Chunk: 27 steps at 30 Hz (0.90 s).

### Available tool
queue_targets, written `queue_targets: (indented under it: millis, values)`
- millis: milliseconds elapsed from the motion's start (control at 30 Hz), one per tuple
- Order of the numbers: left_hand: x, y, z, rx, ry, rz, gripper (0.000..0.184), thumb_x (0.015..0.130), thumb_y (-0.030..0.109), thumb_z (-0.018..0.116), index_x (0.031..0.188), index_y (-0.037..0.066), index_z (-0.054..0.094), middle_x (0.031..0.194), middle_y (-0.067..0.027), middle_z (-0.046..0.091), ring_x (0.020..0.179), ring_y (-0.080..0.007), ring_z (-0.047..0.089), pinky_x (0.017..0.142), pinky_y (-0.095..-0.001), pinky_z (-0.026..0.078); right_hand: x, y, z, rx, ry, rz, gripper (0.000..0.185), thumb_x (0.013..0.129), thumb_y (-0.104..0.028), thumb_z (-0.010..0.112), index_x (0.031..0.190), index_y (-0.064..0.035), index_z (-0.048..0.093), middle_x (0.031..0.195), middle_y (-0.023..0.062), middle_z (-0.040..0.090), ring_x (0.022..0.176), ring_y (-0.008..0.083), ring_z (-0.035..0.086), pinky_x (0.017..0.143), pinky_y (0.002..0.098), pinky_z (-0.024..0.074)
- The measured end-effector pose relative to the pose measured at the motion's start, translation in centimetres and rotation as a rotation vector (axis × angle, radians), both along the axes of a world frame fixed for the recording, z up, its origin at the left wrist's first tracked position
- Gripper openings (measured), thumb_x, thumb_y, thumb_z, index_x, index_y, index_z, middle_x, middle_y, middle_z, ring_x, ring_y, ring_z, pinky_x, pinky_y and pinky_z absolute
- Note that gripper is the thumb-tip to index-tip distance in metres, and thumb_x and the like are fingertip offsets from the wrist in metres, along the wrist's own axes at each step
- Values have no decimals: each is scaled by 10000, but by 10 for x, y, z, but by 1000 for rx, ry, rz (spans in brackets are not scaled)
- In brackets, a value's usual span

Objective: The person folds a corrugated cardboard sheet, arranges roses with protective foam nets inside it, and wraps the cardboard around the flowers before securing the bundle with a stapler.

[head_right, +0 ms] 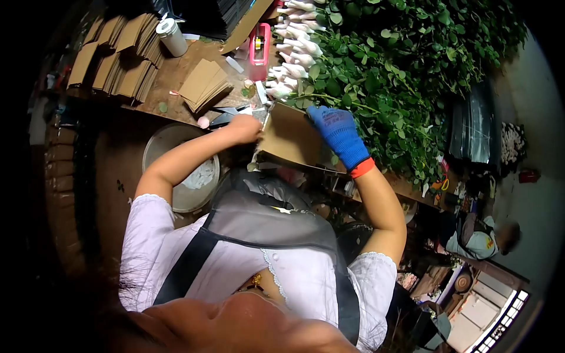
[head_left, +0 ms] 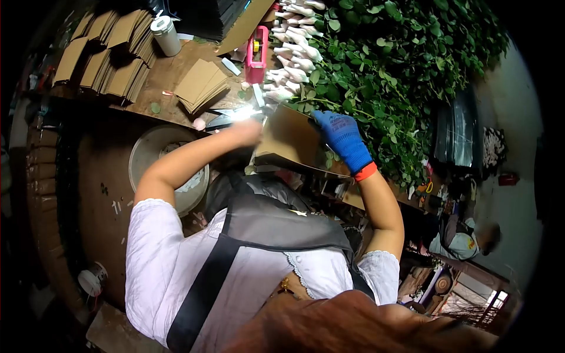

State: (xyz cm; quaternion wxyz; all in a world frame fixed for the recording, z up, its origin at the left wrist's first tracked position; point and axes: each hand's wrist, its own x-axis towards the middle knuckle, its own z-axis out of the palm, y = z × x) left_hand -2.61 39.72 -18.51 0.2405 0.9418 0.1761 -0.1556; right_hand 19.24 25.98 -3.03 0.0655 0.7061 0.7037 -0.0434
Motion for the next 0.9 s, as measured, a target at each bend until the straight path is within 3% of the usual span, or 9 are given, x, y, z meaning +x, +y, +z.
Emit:
queue_targets:
  millis: [100,233,300,400,467,533,633,767,900]
  values:
    - [41,-27,-5,-100,-401,-317,382,915,391,608,1122,72,642,867,-171,691,810,-388,683,719,-492,553,10,0,-11,5,-11,-2,253,972,-386,561,1104,-175,609,843,126,672,769,346,673,643,457,528]
    - [35,-39,-61,91,-447,-377,887,895,682,478,1481,22,401,1617,-171,276,1494,-334,254,1174,-535,223,-1,5,0,337,74,97,288,923,-284,634,1187,-173,612,916,132,691,849,329,681,728,435,552]
    - [28,-40,-60,215,-579,-306,951,826,650,595,1499,15,373,1579,-156,337,1458,-318,316,1188,-518,228,-9,-2,22,494,212,118,481,864,-299,708,1304,-150,585,1100,143,680,972,309,663,839,408,544]
    - [30,-37,-65,181,-621,-300,1003,819,700,563,1516,14,342,1590,-155,321,1470,-315,295,1192,-532,201,-10,-24,53,-152,743,-225,533,847,-359,721,1289,-94,586,1226,138,637,1056,311,641,867,405,530]
    - [26,-38,-60,183,-565,-318,996,833,703,539,1526,21,326,1602,-147,308,1470,-298,302,1188,-530,198,3,-27,-1,319,157,23,568,843,-366,717,1328,-117,556,1154,127,664,989,308,656,849,425,529]
    - [26,-41,-48,228,-419,-336,988,846,705,517,1539,32,306,1617,-136,289,1470,-272,310,1183,-519,200,0,-11,-46,-89,60,-181,610,841,-368,722,1350,-96,525,1178,150,647,1006,317,643,881,433,514]
    - [30,-42,-58,281,-449,-336,973,861,704,491,1553,51,285,1634,-116,267,1483,-219,295,1177,-500,199,18,6,-45,-277,211,-198,642,839,-350,722,1354,-38,500,1268,180,595,1095,333,602,933,441,485]
    - [25,-39,-54,290,-458,-336,946,855,712,493,1517,49,360,1625,-115,284,1493,-256,272,1188,-513,175,-19,-16,10,338,145,92,706,860,-389,708,1431,-65,451,1354,200,551,1165,381,576,981,457,475]
    - [31,-41,-69,278,-523,-346,935,846,704,511,1500,46,389,1612,-121,303,1498,-281,253,1203,-503,165,-68,-45,8,-184,486,116,622,826,-384,719,1344,-92,537,1181,192,621,1042,357,627,899,455,507]
